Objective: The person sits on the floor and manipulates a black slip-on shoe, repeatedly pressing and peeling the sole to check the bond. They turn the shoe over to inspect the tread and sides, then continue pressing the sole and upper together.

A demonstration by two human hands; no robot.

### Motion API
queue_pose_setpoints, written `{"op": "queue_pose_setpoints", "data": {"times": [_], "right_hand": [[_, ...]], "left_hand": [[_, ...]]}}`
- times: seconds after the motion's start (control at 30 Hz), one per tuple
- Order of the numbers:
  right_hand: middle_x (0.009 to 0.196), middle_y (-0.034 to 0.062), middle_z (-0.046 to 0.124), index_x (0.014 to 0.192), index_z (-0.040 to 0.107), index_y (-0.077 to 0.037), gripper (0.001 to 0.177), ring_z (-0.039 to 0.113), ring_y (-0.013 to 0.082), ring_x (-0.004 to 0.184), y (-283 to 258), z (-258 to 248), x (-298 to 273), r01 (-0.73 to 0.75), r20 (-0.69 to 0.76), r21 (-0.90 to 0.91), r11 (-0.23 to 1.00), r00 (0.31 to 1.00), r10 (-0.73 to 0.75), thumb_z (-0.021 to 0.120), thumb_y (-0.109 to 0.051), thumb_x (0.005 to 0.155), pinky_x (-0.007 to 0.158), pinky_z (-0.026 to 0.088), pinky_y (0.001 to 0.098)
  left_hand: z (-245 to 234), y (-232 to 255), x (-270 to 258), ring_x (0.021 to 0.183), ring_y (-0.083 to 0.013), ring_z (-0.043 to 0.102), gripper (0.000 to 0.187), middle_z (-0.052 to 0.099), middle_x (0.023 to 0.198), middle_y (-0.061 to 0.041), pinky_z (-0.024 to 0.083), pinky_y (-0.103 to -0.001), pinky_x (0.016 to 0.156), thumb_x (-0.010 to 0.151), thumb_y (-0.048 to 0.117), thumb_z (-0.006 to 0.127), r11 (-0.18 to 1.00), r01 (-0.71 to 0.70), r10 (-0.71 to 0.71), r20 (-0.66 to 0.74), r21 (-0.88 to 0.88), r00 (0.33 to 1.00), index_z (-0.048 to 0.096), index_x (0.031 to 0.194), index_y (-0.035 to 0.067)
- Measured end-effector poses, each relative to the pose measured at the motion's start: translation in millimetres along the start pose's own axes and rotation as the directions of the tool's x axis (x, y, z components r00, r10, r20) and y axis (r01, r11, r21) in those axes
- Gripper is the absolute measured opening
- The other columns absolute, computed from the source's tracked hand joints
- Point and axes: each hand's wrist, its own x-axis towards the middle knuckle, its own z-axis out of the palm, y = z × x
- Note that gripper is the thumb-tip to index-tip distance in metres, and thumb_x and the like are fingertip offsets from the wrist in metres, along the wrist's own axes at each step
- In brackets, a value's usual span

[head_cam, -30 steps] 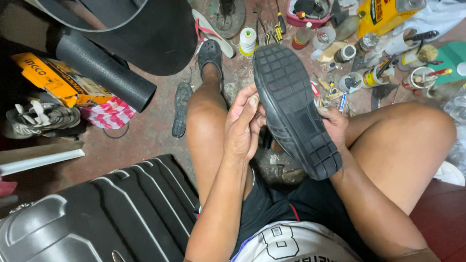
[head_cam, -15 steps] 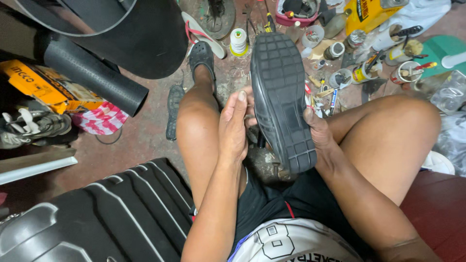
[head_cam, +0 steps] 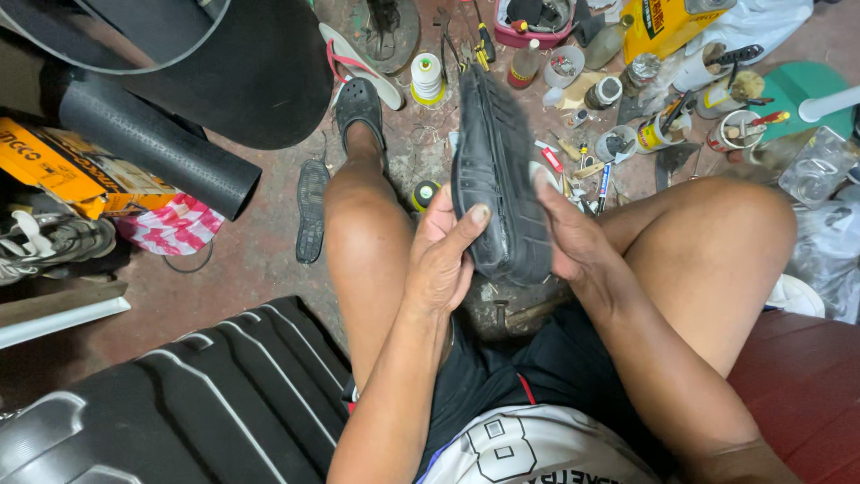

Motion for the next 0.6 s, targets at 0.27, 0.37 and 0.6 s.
{"op": "queue_pose_setpoints", "data": {"times": [0.27, 0.37, 0.6], "right_hand": [[0.161, 0.0167, 0.037, 0.164, 0.018, -0.005, 0.082, 0.042, 0.0239, 0.146, -10.2, 50.0, -29.4, 0.161, 0.205, -0.332, 0.929, 0.974, -0.095, 0.053, -0.047, 0.103, 0.117, 0.038, 0.0409], [0.167, 0.0134, 0.028, 0.166, 0.014, -0.006, 0.083, 0.033, 0.0216, 0.152, -3.9, 64.5, -32.9, 0.196, 0.205, -0.371, 0.908, 0.971, -0.126, 0.051, -0.047, 0.103, 0.119, 0.035, 0.0418], [0.172, 0.0112, 0.021, 0.167, 0.012, -0.007, 0.077, 0.026, 0.0222, 0.156, 6.3, 77.6, -37.3, 0.209, 0.227, -0.332, 0.920, 0.964, -0.137, 0.041, -0.046, 0.107, 0.125, 0.027, 0.0413]], "left_hand": [[-0.5, 3.1, 0.9, 0.102, -0.0105, 0.064, 0.029, 0.068, 0.114, -0.006, 0.054, -0.028, 0.092, 0.102, 0.007, 0.068, 0.924, -0.143, 0.145, 0.020, 0.355, 0.989, 0.055, 0.128, 0.001], [-5.9, -0.1, -1.7, 0.102, -0.0094, 0.062, 0.027, 0.066, 0.114, -0.005, 0.052, -0.027, 0.092, 0.106, 0.010, 0.066, 0.922, -0.156, 0.162, 0.013, 0.353, 0.987, 0.055, 0.129, 0.001], [-12.0, 0.7, -4.3, 0.106, -0.0060, 0.059, 0.032, 0.065, 0.118, -0.001, 0.049, -0.024, 0.097, 0.105, 0.015, 0.064, 0.907, -0.181, 0.198, -0.005, 0.381, 0.980, 0.054, 0.133, 0.003]]}}
